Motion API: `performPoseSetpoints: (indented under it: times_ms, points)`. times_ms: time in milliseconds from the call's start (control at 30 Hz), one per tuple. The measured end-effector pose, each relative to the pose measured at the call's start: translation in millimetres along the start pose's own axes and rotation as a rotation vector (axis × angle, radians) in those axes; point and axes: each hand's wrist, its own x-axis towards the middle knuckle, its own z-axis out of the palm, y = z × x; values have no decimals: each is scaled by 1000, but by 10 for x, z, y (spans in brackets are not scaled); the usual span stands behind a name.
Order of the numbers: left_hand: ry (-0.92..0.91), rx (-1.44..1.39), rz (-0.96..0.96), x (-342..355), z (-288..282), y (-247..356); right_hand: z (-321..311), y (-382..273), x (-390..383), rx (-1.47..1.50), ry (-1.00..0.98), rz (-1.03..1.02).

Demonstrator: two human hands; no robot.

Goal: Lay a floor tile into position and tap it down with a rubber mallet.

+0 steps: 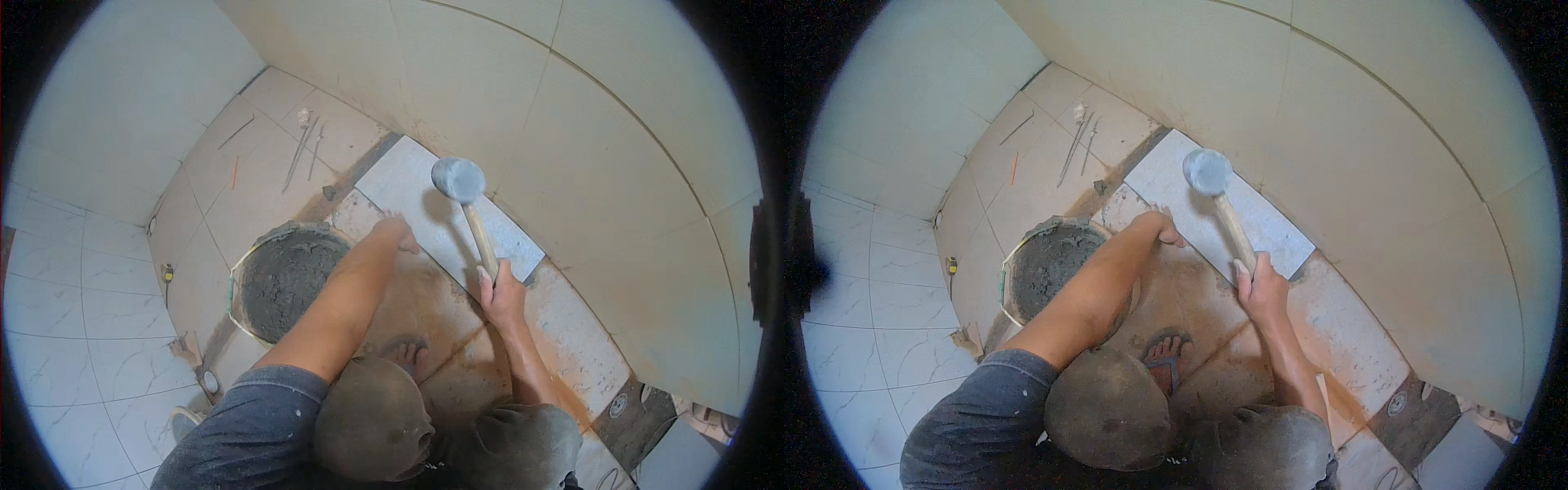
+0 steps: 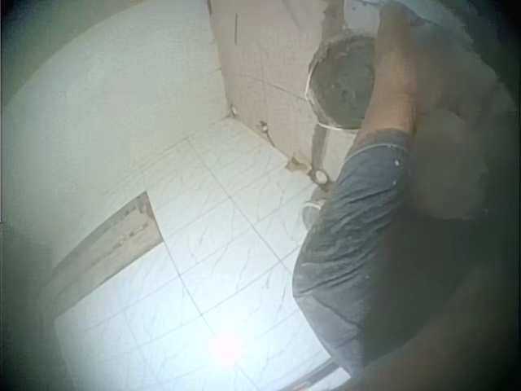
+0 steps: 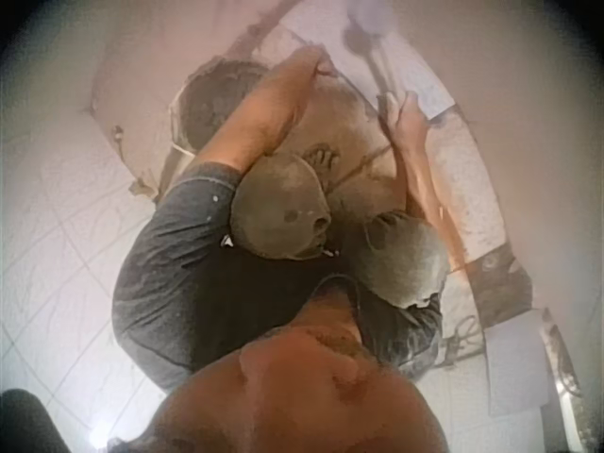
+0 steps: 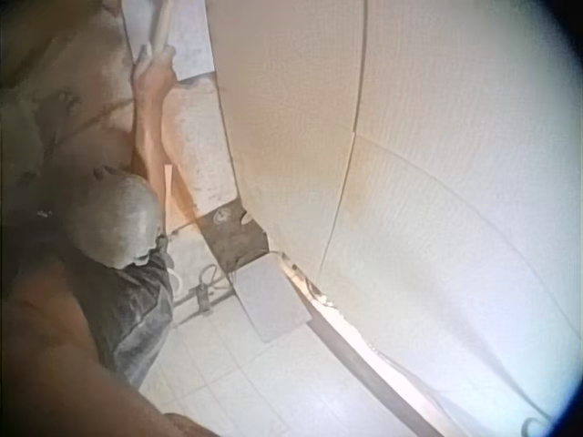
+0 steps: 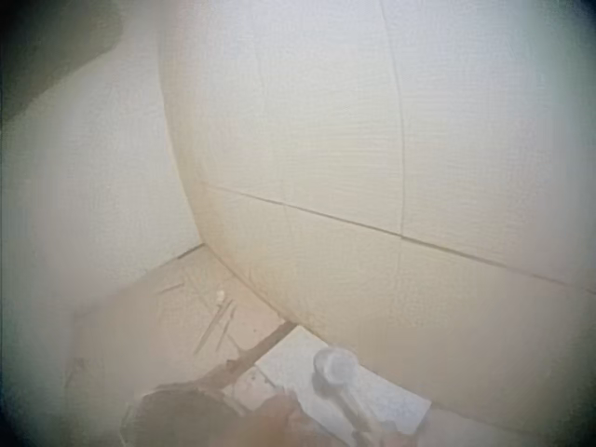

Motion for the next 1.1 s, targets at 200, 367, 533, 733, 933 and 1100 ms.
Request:
performPoseSetpoints:
  times_ms: [200, 367, 533, 733, 933, 1100]
  points:
    - [-7, 31, 19, -50, -73, 174, 153, 411, -38, -253, -85, 118]
    - [-18, 43, 2, 12, -49, 94, 33, 116, -12, -12, 72, -26]
    - [-15, 112, 20, 75, 1, 115, 157, 349, -45, -154, -62, 93]
    - [-55, 22, -52, 136, -12, 118, 50, 174, -64, -11, 45, 5]
    - [-54, 53, -71, 229, 16, 43, 119, 328, 0, -156, -73, 96]
    - [-64, 84, -18, 149, 21, 164, 29, 247, -80, 25, 89, -5]
